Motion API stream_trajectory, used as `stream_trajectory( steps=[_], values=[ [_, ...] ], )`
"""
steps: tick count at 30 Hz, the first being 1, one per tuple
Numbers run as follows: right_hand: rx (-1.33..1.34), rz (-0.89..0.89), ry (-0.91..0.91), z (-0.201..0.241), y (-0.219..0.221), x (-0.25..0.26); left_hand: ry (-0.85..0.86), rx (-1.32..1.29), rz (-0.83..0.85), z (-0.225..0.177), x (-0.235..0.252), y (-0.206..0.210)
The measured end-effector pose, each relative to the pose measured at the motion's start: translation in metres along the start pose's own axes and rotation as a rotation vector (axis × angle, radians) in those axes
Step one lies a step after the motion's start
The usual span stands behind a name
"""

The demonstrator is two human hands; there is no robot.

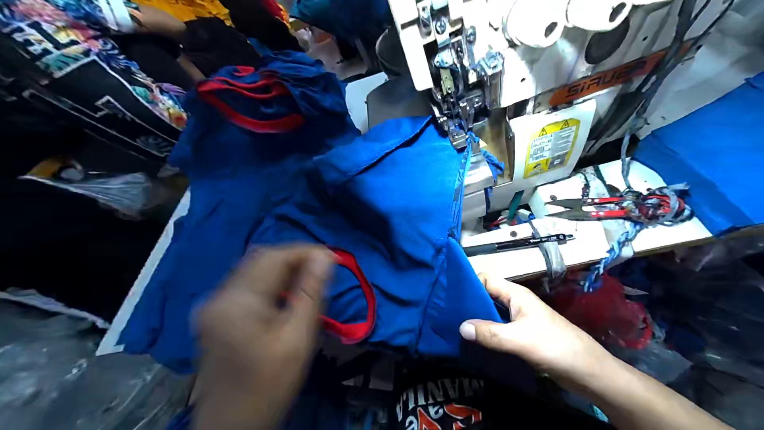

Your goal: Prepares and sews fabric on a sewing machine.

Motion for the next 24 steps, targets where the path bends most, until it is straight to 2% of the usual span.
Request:
stream_trajectory(
  steps=[2, 3, 6, 8, 10, 13, 16, 19, 22, 24],
  values=[
    [0.217, 0.08, 0.125, -0.007, 0.008, -0.002, -0.235, -0.403, 0.263, -0.025, -0.052, 0.05],
    [0.311, 0.107, 0.169, -0.01, 0.012, -0.003, -0.36, -0.533, 0.308, -0.029, -0.073, 0.07],
    [0.49, 0.17, 0.237, -0.02, 0.022, -0.005, -0.845, -0.887, 0.224, -0.014, -0.122, 0.11],
    [0.553, 0.171, 0.246, -0.024, 0.022, -0.007, -1.143, -1.303, 0.181, -0.01, -0.143, 0.129],
    [0.565, 0.139, 0.227, -0.026, 0.018, -0.009, -1.325, -1.644, 0.174, -0.016, -0.152, 0.143],
    [0.48, 0.075, 0.161, -0.026, 0.008, -0.011, -1.294, -1.721, 0.218, -0.022, -0.147, 0.149],
    [0.371, 0.032, 0.042, -0.023, -0.001, -0.015, -1.221, -1.624, 0.207, -0.023, -0.137, 0.147],
    [0.255, -0.042, -0.049, -0.019, -0.01, -0.018, -1.142, -1.426, 0.024, -0.015, -0.125, 0.132],
    [0.045, -0.19, -0.17, -0.01, -0.028, -0.023, -0.802, -1.116, -0.246, -0.009, -0.103, 0.081],
    [-0.025, -0.238, -0.244, -0.001, -0.035, -0.03, -0.548, -0.945, -0.351, -0.017, -0.086, 0.037]
  ],
)
Point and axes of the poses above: each hand's wrist, its own x-axis towards the middle knuckle, its own y-axis out of the palm, z = x × y, the point moved 10 cm from there along x, towards the middle knuckle, and after that the axes turned 11 degrees about -z, right-handed, at the moved point
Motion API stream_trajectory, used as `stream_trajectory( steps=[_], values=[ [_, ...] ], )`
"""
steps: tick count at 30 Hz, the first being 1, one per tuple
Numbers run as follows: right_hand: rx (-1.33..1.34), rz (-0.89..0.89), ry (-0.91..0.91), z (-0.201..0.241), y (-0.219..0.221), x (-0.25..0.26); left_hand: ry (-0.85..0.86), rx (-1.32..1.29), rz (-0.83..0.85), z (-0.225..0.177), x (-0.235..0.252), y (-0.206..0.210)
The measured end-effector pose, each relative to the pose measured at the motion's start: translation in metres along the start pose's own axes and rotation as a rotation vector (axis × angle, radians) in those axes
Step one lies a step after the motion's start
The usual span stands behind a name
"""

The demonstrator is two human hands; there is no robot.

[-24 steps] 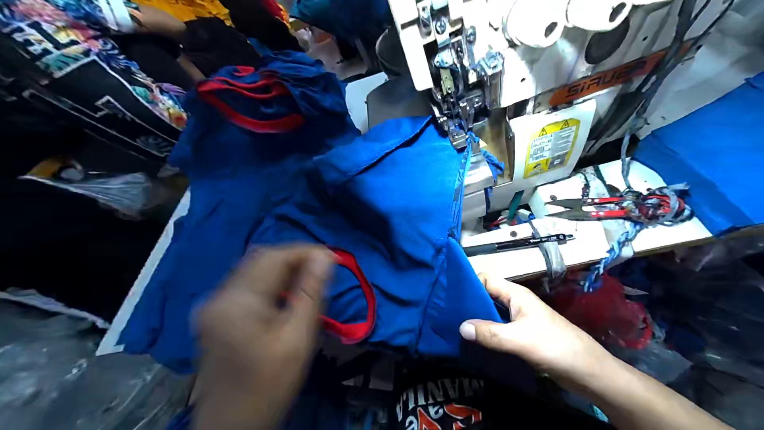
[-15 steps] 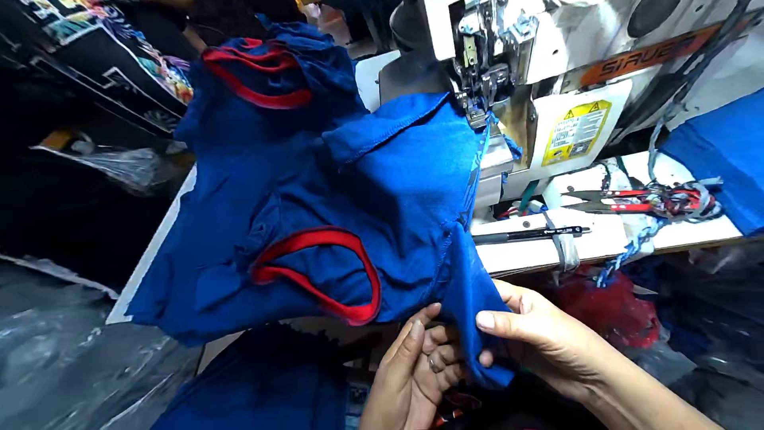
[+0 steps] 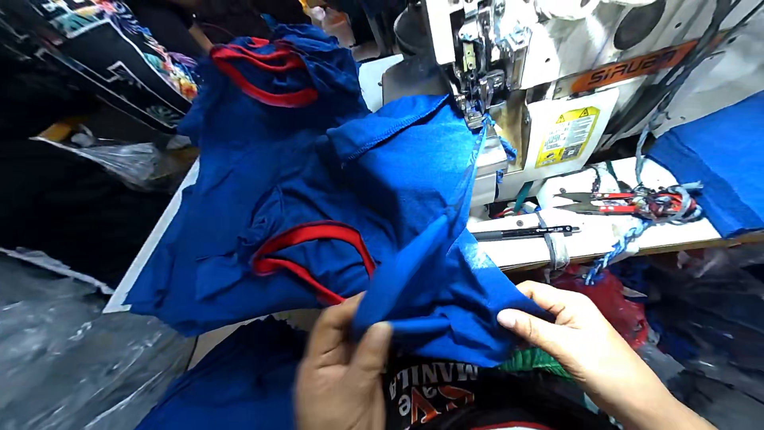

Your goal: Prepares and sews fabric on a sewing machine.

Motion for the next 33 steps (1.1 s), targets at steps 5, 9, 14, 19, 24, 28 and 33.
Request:
stream_trajectory(
  steps=[5, 9, 14, 19, 24, 28, 33],
  values=[
    [0.065, 0.108, -0.154, 0.041, 0.004, -0.025, 0.522, 0.378, 0.475, -0.076, -0.026, 0.031],
    [0.119, 0.165, -0.15, 0.055, 0.013, -0.039, 0.517, 0.473, 0.526, -0.047, -0.055, 0.055],
    [0.211, 0.197, -0.019, 0.037, 0.018, -0.043, 0.368, 0.317, 0.473, -0.023, -0.058, 0.055],
    [0.223, 0.159, -0.032, 0.029, 0.016, -0.039, 0.426, 0.313, 0.455, -0.016, -0.062, 0.052],
    [0.249, 0.151, -0.048, 0.028, 0.02, -0.036, 0.168, 0.067, 0.482, -0.003, -0.054, 0.05],
    [0.09, 0.105, -0.194, 0.033, 0.02, -0.035, 0.101, 0.082, 0.427, 0.0, -0.05, 0.05],
    [0.114, 0.161, -0.2, 0.028, 0.026, -0.035, -0.415, -0.243, 0.24, 0.035, -0.039, 0.04]
  ],
)
Point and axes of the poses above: each hand's wrist, its own x-axis towards the middle knuckle, its own y-axis out of the palm, z = x × y, the point moved 10 cm from there along x, towards the middle knuckle, and after that the axes turned 11 degrees about -z, right-handed, at the moved point
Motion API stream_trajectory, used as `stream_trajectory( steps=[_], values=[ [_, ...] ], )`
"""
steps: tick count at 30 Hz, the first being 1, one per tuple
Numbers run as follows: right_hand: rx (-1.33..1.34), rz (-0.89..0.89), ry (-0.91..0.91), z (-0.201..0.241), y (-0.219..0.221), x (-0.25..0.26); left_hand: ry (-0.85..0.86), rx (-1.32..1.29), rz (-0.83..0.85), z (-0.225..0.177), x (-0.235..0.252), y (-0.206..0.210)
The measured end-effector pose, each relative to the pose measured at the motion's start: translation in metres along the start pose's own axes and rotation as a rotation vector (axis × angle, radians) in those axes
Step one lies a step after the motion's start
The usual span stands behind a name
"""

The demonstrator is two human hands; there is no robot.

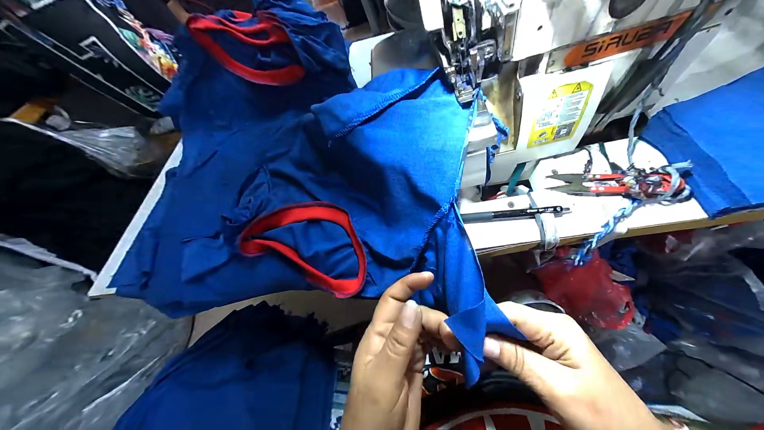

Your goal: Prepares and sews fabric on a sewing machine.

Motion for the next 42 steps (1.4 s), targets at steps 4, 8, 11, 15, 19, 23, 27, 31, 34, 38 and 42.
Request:
stream_trajectory(
  steps=[4, 8, 11, 15, 19, 23, 27, 31, 34, 38, 42],
  values=[
    [-0.155, -0.03, -0.162, 0.006, -0.001, 0.001, 0.057, 0.094, 0.075, -0.005, -0.001, 0.003],
    [-0.331, -0.053, -0.292, 0.017, -0.003, 0.001, 0.48, 0.602, 0.09, -0.024, -0.004, 0.014],
    [-0.387, -0.052, -0.353, 0.021, -0.001, -0.001, 0.56, 0.707, 0.108, -0.024, -0.005, 0.02],
    [-0.368, -0.057, -0.315, 0.018, -0.003, 0.0, 0.546, 0.695, 0.106, -0.025, -0.004, 0.019],
    [-0.239, -0.017, -0.22, 0.016, -0.002, -0.001, 0.715, 0.841, 0.052, -0.045, -0.017, 0.021],
    [-0.149, 0.036, -0.132, 0.024, 0.0, -0.004, 1.004, 1.028, 0.116, -0.068, -0.039, 0.036],
    [-0.197, 0.051, -0.14, 0.03, 0.003, -0.006, 1.033, 1.067, 0.18, -0.062, -0.044, 0.043],
    [-0.166, 0.081, -0.083, 0.028, 0.004, -0.007, 0.924, 0.971, 0.184, -0.057, -0.034, 0.036],
    [-0.159, 0.104, -0.067, 0.029, 0.008, -0.007, 0.901, 0.927, 0.189, -0.059, -0.031, 0.034],
    [-0.218, 0.106, -0.129, 0.036, 0.007, -0.007, 1.042, 1.034, 0.196, -0.072, -0.044, 0.043],
    [-0.268, 0.108, -0.162, 0.042, 0.007, -0.01, 1.053, 1.114, 0.225, -0.081, -0.049, 0.048]
  ],
)
Point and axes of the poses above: each hand's wrist, its own x-axis towards the middle knuckle, its own y-axis out of the palm, z = x × y, the point moved 10 cm from there along x, towards the middle knuckle, and after that the axes turned 11 degrees about -z, right-handed, at the moved point
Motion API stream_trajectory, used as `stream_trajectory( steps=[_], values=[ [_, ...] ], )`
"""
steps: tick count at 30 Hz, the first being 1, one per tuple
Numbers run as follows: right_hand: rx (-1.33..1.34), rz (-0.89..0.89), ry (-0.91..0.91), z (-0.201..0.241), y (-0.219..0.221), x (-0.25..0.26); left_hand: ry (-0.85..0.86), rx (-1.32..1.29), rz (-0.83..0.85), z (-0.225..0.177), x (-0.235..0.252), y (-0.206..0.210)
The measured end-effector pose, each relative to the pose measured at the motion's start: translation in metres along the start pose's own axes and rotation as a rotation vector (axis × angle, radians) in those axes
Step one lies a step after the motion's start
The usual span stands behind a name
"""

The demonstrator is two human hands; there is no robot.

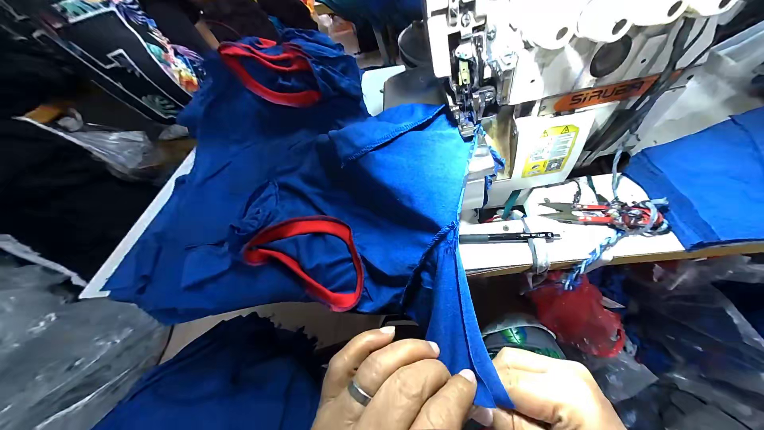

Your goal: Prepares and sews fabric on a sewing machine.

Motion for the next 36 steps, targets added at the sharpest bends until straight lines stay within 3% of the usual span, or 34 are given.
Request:
stream_trajectory(
  steps=[9, 16, 19, 22, 25, 29, 33, 36],
  values=[
    [0.021, 0.019, 0.017, 0.0, 0.005, -0.002, 0.055, 0.028, 0.071, -0.014, 0.005, 0.003],
    [0.282, 0.13, 0.255, -0.009, 0.01, -0.006, 0.107, 0.104, 0.083, -0.016, 0.0, 0.006],
    [0.3, 0.215, 0.267, -0.005, 0.012, -0.007, 0.117, 0.077, 0.064, -0.015, 0.001, 0.004],
    [0.091, 0.196, 0.11, 0.008, 0.003, -0.002, 0.078, 0.026, 0.03, -0.01, 0.003, 0.002],
    [-0.203, -0.056, -0.192, 0.024, -0.026, 0.009, 0.021, -0.055, -0.005, -0.001, 0.004, 0.001],
    [-0.192, -0.089, -0.58, 0.036, -0.02, 0.009, -0.016, -0.148, -0.013, -0.001, 0.005, 0.001],
    [-0.106, -0.131, -0.616, 0.031, -0.013, 0.014, -0.055, -0.257, 0.001, 0.005, 0.008, 0.001],
    [-0.073, -0.137, -0.594, 0.031, -0.016, 0.015, -0.196, -0.305, -0.021, 0.035, 0.019, -0.006]
  ],
)
Point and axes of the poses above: each hand's wrist, its own x-axis towards the middle knuckle, its own y-axis out of the palm, z = x × y, the point moved 10 cm from there along x, towards the middle knuckle, and after that the axes turned 11 degrees about -z, right-handed, at the moved point
